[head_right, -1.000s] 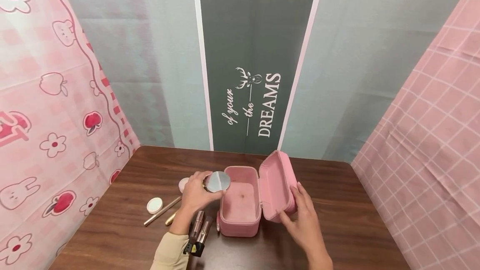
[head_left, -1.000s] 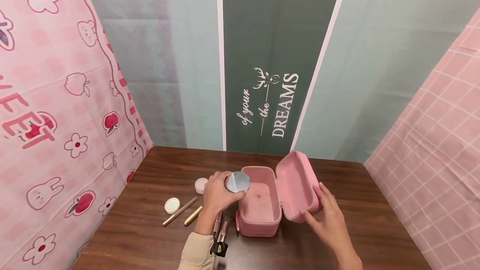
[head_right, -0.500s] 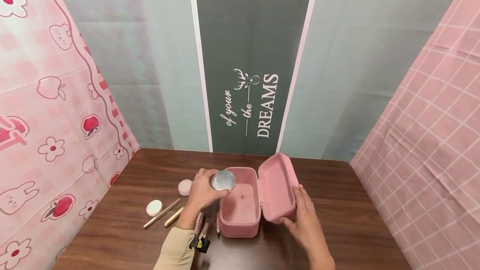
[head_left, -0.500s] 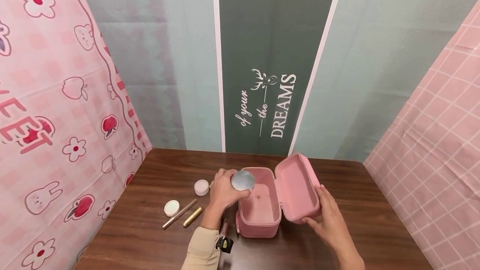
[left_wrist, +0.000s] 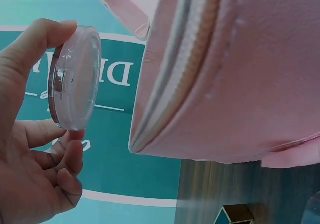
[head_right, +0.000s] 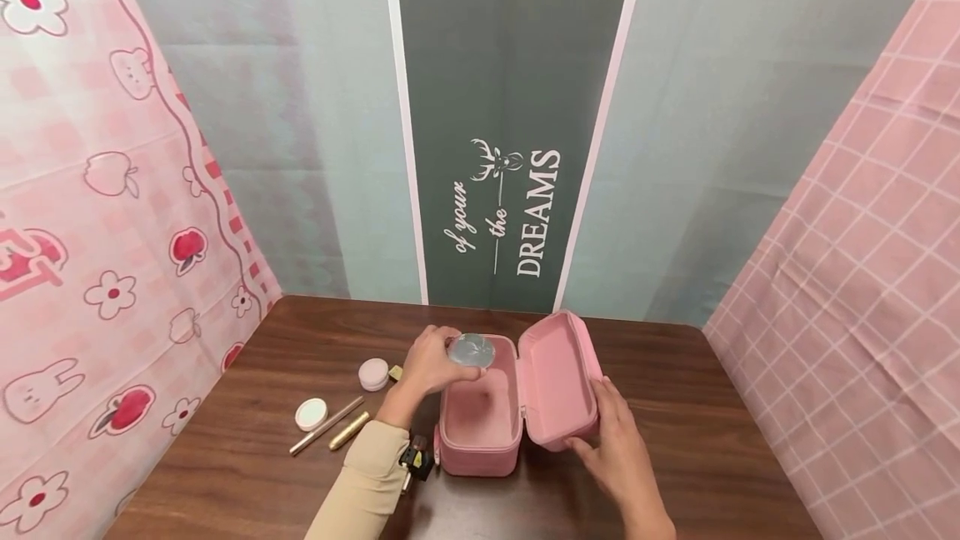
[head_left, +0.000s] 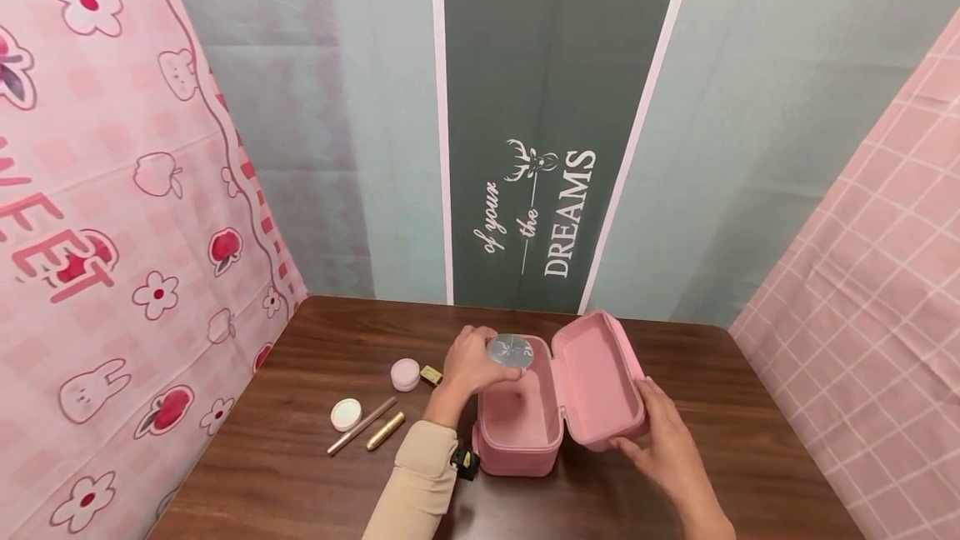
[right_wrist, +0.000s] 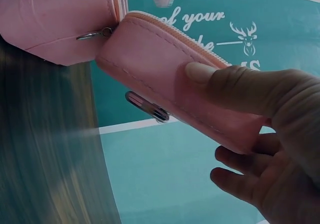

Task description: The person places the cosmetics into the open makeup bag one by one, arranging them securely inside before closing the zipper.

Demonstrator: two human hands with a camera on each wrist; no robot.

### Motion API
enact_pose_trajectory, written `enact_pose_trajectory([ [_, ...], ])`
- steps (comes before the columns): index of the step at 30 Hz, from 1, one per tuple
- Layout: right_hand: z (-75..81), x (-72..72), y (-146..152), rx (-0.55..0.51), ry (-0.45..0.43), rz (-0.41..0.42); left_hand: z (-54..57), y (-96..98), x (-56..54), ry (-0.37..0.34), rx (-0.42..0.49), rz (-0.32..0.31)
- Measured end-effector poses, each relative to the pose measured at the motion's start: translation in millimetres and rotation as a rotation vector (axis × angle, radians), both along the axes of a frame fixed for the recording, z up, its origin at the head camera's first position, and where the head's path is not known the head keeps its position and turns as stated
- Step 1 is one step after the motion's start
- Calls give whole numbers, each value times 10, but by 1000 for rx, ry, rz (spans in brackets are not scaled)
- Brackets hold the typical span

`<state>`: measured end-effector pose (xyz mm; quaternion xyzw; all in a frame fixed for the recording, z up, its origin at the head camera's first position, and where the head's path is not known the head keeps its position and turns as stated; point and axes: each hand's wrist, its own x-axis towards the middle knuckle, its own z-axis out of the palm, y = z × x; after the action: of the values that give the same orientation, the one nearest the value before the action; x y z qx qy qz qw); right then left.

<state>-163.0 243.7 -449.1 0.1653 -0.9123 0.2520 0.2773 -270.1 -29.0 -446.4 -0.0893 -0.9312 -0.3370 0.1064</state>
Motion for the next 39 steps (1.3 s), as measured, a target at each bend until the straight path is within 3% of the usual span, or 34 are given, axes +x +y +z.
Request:
enact_pose_trajectory([
  [9, -26, -10, 43, -19, -39, 6, -1, 126, -121, -40, 65, -47],
  [16, -61, -31, 57, -43, -60, -2, -28, 209, -211, -74, 57, -82],
  [33, -38, -9, 59, -58, -131, -14, 5, 360, -385, -302, -149, -103],
  [39, -36, 1, 60, -76, -199, -37, 28, 383, -437, -384, -150, -100],
])
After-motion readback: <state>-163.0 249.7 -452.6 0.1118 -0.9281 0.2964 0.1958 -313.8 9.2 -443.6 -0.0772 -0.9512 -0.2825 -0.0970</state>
